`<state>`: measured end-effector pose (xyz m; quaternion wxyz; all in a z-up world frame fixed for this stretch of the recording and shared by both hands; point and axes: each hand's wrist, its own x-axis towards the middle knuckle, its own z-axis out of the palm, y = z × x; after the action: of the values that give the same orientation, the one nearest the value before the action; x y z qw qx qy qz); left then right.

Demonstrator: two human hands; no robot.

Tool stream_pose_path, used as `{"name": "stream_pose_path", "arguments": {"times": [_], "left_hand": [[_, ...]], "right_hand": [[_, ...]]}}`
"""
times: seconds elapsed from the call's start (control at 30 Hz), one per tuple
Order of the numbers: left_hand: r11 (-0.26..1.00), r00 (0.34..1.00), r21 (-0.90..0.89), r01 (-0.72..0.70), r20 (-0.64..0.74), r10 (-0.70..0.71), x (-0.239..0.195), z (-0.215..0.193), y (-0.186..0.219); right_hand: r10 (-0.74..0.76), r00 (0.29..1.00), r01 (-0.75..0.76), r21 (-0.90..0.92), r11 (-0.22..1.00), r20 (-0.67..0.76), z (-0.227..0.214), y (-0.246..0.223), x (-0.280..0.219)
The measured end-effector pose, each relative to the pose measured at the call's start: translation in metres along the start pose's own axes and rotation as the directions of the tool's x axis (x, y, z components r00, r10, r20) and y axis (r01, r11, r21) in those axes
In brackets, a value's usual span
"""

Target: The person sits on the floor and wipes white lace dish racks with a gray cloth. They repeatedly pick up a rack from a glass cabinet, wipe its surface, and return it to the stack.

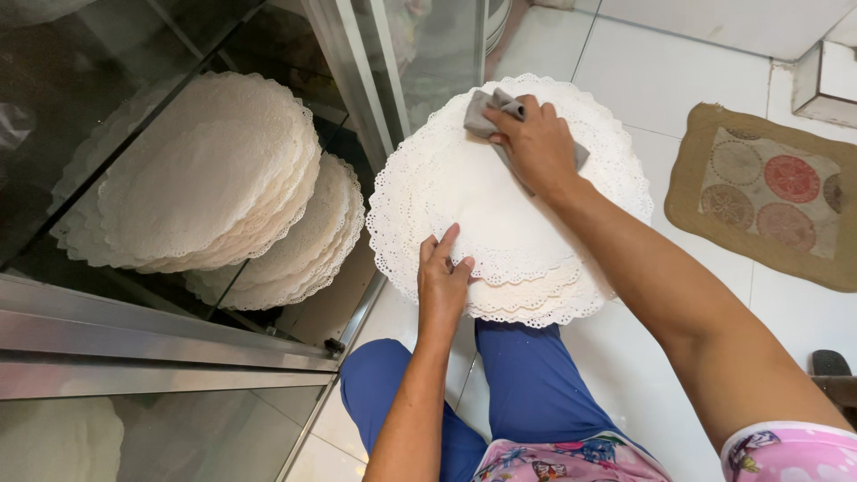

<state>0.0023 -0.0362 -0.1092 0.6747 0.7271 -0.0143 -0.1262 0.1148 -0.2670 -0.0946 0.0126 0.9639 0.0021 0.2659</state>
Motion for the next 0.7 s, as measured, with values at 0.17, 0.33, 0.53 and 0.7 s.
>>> {"name": "stream_pose_path", "arguments": {"times": [0.17,0.33,0.53,0.7], "left_hand": [[0.999,1.000,-0.030,0.027,0.001,-0.027,0.005,0.000,-0.007],[1.000,1.000,0.018,-0.003,-0.013,0.003,0.008,0.001,-0.012],[1.000,0.999,-0.004,-0.017,-0.043,0.017,0.010,0.004,-0.028],[0.982,0.990,0.164,-0.099,-0.086,0.114,0.009,0.006,-0.036]], "right_hand": [[0.018,1.000,-0.019,-0.005,1.000,-0.018,-0.056,-0.002,-0.006],[-0.063,0.986,0.073,0.059,0.996,-0.153,-0.108,-0.051,-0.052],[-0.168,0.985,0.158,0.211,0.965,0.034,-0.098,-0.093,-0.108],[-0.191,0.978,0.200,0.127,0.972,-0.081,-0.074,-0.087,-0.116]]}}
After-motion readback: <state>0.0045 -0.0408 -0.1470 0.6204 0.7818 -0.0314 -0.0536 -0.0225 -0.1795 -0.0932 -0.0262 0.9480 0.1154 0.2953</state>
